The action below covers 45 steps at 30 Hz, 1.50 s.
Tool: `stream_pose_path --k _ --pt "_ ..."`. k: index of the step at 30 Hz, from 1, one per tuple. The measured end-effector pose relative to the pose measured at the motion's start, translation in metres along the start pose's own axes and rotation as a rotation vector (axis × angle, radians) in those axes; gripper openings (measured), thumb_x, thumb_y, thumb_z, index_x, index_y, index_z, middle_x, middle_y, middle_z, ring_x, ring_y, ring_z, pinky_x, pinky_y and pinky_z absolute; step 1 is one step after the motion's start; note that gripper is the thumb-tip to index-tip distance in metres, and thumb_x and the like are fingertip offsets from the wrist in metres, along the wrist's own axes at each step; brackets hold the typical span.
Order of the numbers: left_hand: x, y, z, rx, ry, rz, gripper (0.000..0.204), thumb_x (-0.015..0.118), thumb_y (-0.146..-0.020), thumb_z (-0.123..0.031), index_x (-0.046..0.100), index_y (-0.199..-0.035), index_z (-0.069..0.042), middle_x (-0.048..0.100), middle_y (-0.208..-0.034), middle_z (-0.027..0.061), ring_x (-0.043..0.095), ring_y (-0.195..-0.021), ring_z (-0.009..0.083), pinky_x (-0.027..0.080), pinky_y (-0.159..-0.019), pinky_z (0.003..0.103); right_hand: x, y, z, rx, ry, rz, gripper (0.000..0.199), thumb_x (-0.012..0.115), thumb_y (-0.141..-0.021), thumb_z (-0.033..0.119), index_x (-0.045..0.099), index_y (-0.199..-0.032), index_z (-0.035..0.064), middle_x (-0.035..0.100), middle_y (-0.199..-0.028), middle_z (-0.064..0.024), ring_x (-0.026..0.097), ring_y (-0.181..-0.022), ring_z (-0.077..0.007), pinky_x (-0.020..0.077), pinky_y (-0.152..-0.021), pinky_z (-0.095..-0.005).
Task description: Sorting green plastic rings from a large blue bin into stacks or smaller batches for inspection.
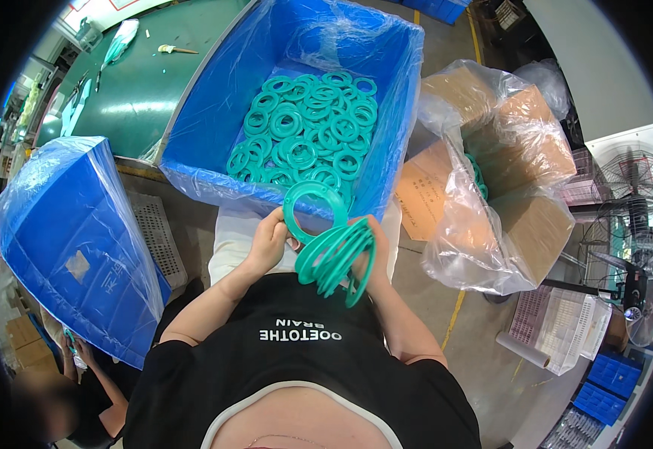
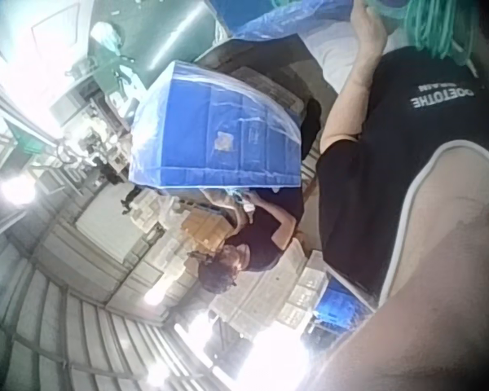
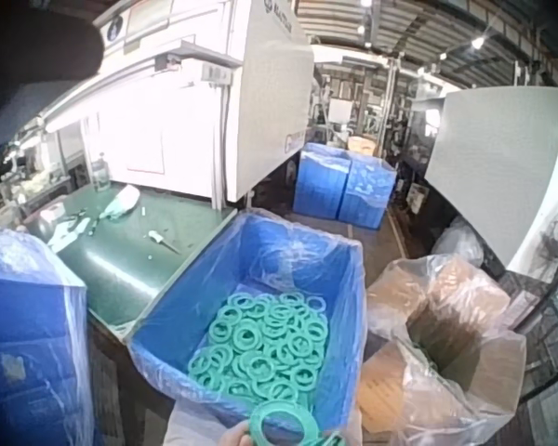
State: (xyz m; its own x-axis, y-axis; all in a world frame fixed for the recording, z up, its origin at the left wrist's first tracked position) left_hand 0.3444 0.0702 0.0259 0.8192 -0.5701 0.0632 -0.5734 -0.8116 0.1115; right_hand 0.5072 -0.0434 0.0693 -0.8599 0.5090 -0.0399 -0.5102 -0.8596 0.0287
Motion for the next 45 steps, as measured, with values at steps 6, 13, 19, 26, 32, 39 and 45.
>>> stream_pose_path --k 6,13,19,26,32,39,45 --pt "0.02 0.002 0.017 -0.335 0.731 0.215 0.016 0.035 -0.085 -0.004 0.049 -0.079 -0.004 0.042 -0.063 0.0007 0.033 -0.052 0.0074 0.029 -0.047 0.02 -0.088 -0.014 -0.067 0.081 -0.564 -0.205 0.021 0.06 -0.089 0.018 0.054 -0.104 0.005 0.058 -0.085 -0.005 0.059 -0.069 -0.0146 0.0508 -0.064 -0.0278" --pt "0.034 0.017 0.018 -0.522 0.757 0.256 0.021 0.042 -0.088 -0.008 0.051 -0.07 -0.005 0.051 -0.068 0.0034 0.036 -0.055 0.0062 0.027 -0.049 0.02 -0.114 -0.07 0.009 0.018 -1.507 0.104 0.024 0.059 -0.09 0.022 0.054 -0.107 0.0068 0.059 -0.096 -0.0048 0.06 -0.084 -0.016 0.0489 -0.072 -0.029" --pt "0.047 0.023 -0.046 -0.252 0.312 0.354 0.027 0.052 -0.095 -0.023 0.063 -0.102 0.001 0.057 -0.079 -0.0015 0.045 -0.068 0.0029 0.036 -0.058 0.021 -0.025 -0.021 -0.005 0.162 -0.311 -0.197 0.025 0.06 -0.088 0.02 0.06 -0.098 -0.0025 0.063 -0.079 -0.0071 0.06 -0.062 -0.0132 0.047 -0.053 -0.0241" --pt "0.031 0.023 -0.041 -0.148 0.189 0.225 0.025 0.047 -0.097 -0.02 0.06 -0.104 0.0 0.061 -0.093 0.0029 0.053 -0.088 0.0097 0.044 -0.08 0.027 0.017 -0.017 -0.007 0.291 -0.503 -0.111 0.024 0.06 -0.089 0.02 0.06 -0.1 -0.0008 0.064 -0.081 -0.0104 0.064 -0.066 -0.0183 0.0512 -0.055 -0.0275" --pt "0.031 0.026 -0.043 -0.175 0.2 0.228 0.024 0.045 -0.098 -0.021 0.059 -0.101 -0.001 0.06 -0.089 0.0031 0.052 -0.084 0.009 0.043 -0.077 0.026 0.008 -0.019 -0.017 0.286 -0.345 -0.015 0.019 0.06 -0.089 0.024 0.061 -0.092 0.0051 0.063 -0.08 -0.0047 0.061 -0.063 -0.0132 0.0496 -0.052 -0.0254" --pt "0.028 0.028 -0.046 -0.139 0.136 0.272 0.023 0.04 -0.1 -0.023 0.056 -0.097 -0.007 0.039 -0.064 -0.0077 0.028 -0.052 0.0007 0.021 -0.047 0.018 -0.007 -0.005 -0.016 0.397 -0.177 0.072 0.016 0.066 -0.084 0.018 0.061 -0.087 0.0035 0.061 -0.071 -0.0044 0.059 -0.058 -0.0117 0.0467 -0.048 -0.025" --pt "0.023 0.022 -0.036 -0.314 0.294 0.256 0.025 0.041 -0.1 -0.026 0.055 -0.094 -0.007 0.038 -0.064 -0.0081 0.027 -0.052 0.0004 0.021 -0.046 0.018 -0.001 0.006 -0.009 0.497 -0.17 0.132 0.017 0.069 -0.08 0.009 0.064 -0.092 -0.0009 0.058 -0.067 -0.0037 0.056 -0.054 -0.0117 0.0447 -0.047 -0.0236"
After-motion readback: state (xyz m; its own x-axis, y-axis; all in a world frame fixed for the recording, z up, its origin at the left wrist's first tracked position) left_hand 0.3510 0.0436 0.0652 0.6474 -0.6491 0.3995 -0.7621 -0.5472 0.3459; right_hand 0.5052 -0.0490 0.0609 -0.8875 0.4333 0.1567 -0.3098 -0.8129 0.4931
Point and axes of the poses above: each hand's wrist, its own y-axis away from the middle knuckle, its own x-axis out of the palm, z = x × y, the point moved 10 cm from there along -y, towards the middle knuckle
